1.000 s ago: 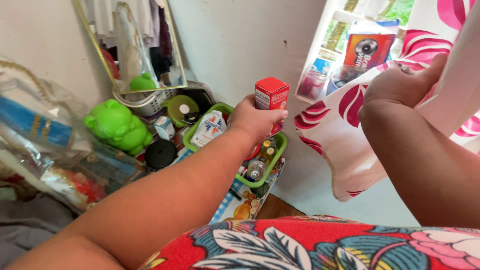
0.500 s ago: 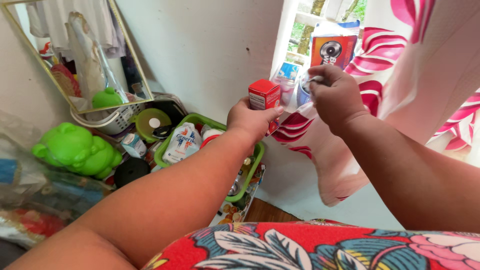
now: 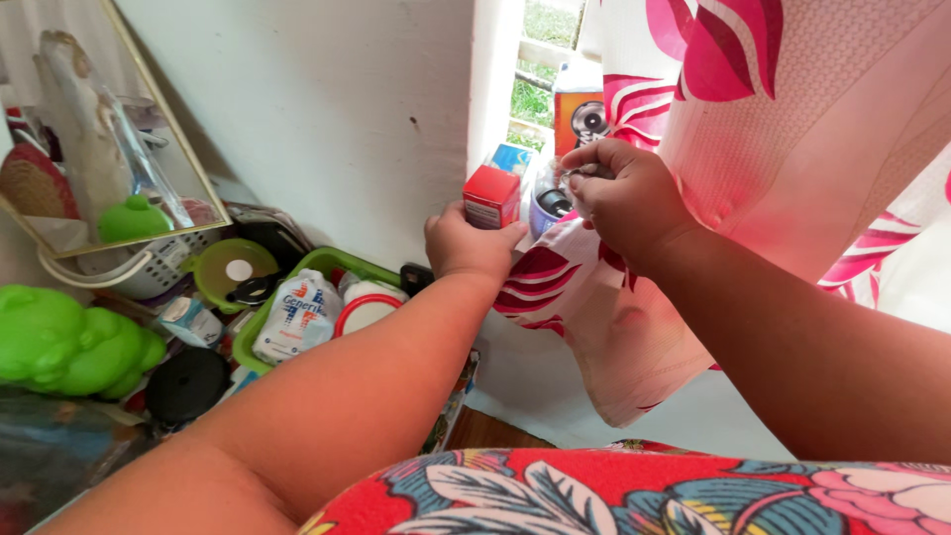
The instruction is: The person wipes various small items on a cluttered table using a white tissue. They clean a small plastic container, a red box, a black circular object, and a small blue box, placing them back on the table or in a green basket after wiping.
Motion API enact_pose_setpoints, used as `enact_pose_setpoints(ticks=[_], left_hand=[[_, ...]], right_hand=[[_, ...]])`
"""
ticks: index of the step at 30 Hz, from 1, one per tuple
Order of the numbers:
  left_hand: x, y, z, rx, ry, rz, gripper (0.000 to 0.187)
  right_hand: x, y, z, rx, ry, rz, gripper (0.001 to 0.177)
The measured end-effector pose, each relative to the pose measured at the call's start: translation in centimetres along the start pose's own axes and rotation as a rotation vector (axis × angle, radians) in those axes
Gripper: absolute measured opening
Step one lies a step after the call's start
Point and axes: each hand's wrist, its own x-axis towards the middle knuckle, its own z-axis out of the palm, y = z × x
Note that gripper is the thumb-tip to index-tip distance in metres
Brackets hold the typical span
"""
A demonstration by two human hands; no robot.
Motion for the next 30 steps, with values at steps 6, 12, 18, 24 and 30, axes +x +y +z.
enact_pose_setpoints(ticks=[6,12,18,24,30], left_hand=[[-0.1,-0.9,2.5,-0.027,0.171,0.109,0.064],[0.6,-1.1,3.4,-0.012,0.205,0.178,0.069],[1.7,-1.7,3.9,-0.002,0.149,0.159,0.072],[1.1,-2.8,4.2,-0.099,0.159,0.140,0.063],[1.4,-2.4,3.6,-0.033,0.106,0.104,0.062]], right_hand=[[0.1,-0.4,-1.0,-0.040,-0.048,0.053,0.016],[0.5,-0.9,-1.0,-0.103,-0.081,0.063,0.018],[1.5,0.0,-0.7,-0.055,-0.107,0.058,0.020],[2.2,0.2,-0.5,-0.001,-0.119,0.061,0.022],[2.3,0.2,-0.5,-0.018,-0.114,0.066,0.022]])
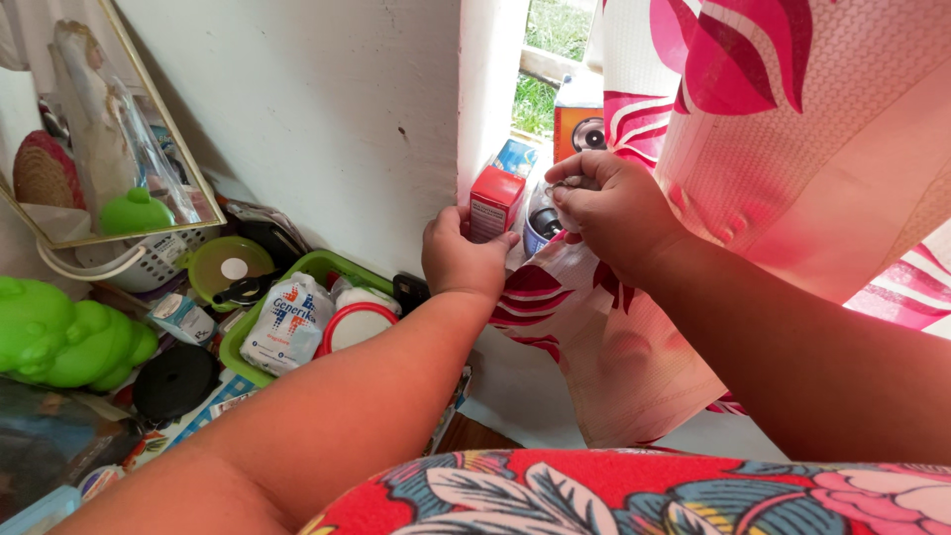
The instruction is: The person wipes various small items on a cluttered table using a white tissue. They clean a small plastic container, a red box, a black circular object, and a small blue box, placing them back on the table or in a green basket after wiping.
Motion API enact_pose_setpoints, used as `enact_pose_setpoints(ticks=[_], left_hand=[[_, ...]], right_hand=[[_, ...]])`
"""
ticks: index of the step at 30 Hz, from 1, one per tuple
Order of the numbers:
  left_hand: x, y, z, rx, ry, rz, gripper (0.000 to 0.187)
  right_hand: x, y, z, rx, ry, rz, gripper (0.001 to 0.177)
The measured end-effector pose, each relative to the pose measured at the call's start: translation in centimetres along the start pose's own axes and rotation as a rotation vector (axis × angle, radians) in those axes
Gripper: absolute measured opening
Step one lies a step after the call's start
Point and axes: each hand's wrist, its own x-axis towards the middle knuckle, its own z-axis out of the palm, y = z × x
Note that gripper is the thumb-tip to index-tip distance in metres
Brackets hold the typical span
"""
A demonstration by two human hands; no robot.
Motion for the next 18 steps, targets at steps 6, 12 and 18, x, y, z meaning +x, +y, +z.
enact_pose_setpoints(ticks=[6,12,18], left_hand=[[0.8,1.2,1.2,0.015,0.028,-0.072,0.062],[1.1,0.9,0.7,0.045,0.018,-0.033,0.058],[0.3,0.4,-2.4,-0.035,-0.040,-0.126,0.027]], right_hand=[[0.2,0.0,-0.4,0.002,-0.013,0.007,0.022],[0.3,0.2,-0.1,0.008,-0.026,0.015,0.023],[1.1,0.5,1.8,0.186,-0.068,-0.010,0.029]])
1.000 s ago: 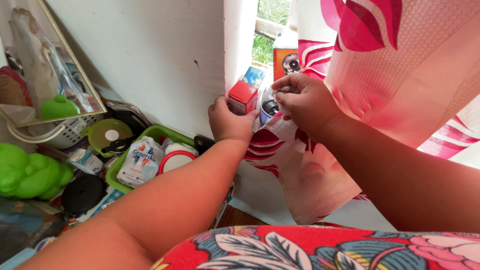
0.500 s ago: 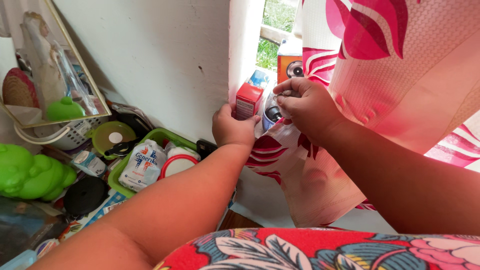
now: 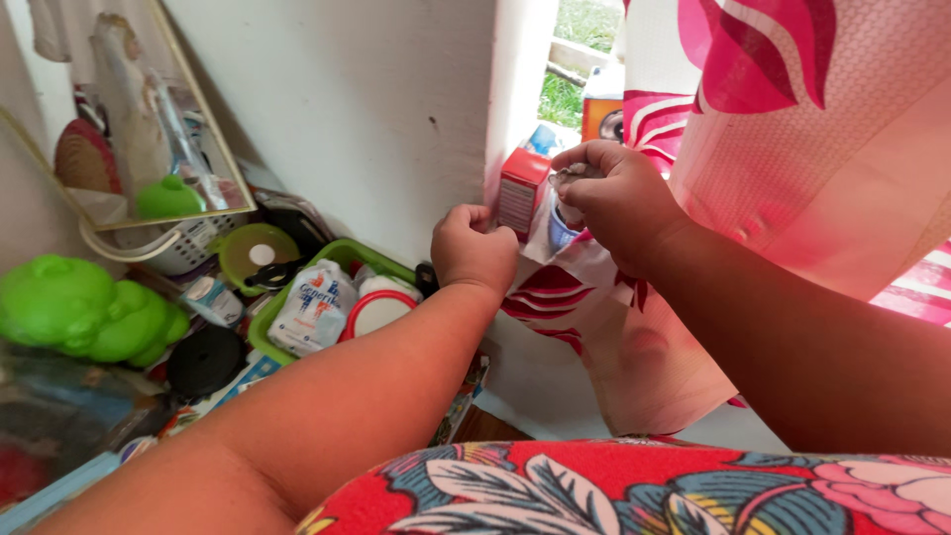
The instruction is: The person wipes various small items on a cluttered table using a white tissue. They clean a small plastic container, a red box, a black circular object, and a small blue box, placing them back on the table or in a green basket after wiping.
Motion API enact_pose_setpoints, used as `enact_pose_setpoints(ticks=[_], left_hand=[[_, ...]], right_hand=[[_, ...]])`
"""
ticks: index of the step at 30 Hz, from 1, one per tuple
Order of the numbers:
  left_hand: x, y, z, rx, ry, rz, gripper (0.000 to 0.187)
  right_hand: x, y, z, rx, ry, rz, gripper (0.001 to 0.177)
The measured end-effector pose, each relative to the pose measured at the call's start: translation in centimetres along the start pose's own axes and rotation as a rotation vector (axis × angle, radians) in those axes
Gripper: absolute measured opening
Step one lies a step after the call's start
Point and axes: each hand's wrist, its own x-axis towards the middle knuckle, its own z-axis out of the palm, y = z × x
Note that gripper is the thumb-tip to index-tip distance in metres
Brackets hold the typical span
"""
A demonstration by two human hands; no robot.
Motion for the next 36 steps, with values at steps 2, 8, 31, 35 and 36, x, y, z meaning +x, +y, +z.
enact_pose_setpoints(ticks=[2,8,31,35,36], left_hand=[[0.0,-0.3,-1.2,-0.020,-0.006,-0.016,0.024],[0.2,-1.5,-4.8,-0.099,0.014,0.026,0.022],[-3.0,-0.6,-19.2,-0.169,-0.274,-0.169,0.014],[-3.4,0.2,-18.0,-0.107,-0.377,-0.098,0.015],[-3.5,0.5,-17.6,-0.133,-0.412,-0.092,0.015]], right_hand=[[0.0,0.0,1.0,0.015,-0.028,-0.021,0.034],[-1.2,-1.5,5.7,-0.132,0.009,0.005,0.037],[-2.3,-3.8,13.2,0.208,0.623,0.365,0.065],[-4.4,-3.8,11.7,0.208,0.858,0.357,0.064],[-4.8,-3.7,11.2,0.147,0.915,0.325,0.064]])
